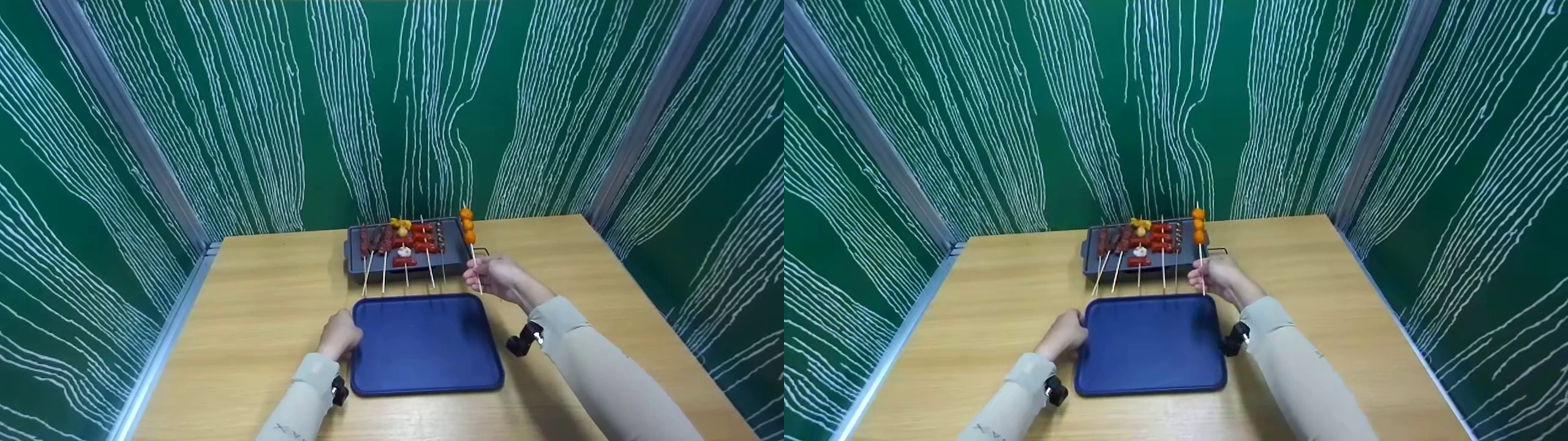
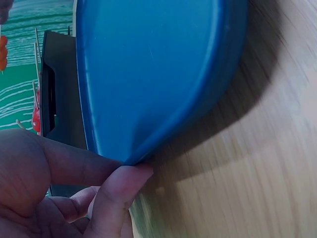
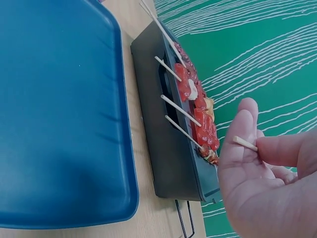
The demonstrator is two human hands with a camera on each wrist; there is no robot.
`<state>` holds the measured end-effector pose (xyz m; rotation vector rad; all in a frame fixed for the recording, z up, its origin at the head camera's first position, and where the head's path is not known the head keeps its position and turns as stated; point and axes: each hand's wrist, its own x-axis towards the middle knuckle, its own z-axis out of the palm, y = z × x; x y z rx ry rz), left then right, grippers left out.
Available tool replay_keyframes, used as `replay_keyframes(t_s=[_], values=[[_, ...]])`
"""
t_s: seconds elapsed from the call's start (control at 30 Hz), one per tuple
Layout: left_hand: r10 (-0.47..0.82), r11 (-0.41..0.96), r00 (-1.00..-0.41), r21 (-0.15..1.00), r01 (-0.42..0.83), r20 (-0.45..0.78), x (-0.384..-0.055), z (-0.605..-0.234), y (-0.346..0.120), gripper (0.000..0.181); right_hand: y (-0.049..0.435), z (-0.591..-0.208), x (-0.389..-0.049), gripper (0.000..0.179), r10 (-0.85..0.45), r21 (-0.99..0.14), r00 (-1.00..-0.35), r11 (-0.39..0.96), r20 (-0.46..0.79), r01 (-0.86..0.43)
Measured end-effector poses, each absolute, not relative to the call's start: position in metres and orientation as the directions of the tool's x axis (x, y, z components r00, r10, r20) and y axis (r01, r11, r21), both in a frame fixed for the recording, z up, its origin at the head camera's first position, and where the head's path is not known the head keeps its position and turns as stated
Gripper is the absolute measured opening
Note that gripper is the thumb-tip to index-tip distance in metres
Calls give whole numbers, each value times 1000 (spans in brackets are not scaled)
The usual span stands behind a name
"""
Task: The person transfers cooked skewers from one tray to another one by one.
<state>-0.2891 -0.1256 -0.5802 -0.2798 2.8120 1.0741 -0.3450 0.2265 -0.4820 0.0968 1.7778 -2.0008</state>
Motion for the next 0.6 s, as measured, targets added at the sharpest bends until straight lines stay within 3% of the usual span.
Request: replay_keyframes(t_s=[0.2,0.6], values=[[-106,734,-980,651,-193,-171,-299,-596,-132,19,228,-484,-338,17,-294,-925,-892,-56,-343,375],[-137,743,-973,630,-226,-187,-287,-577,-125,17,229,-487,-326,18,-280,-926,-895,-43,-349,375]])
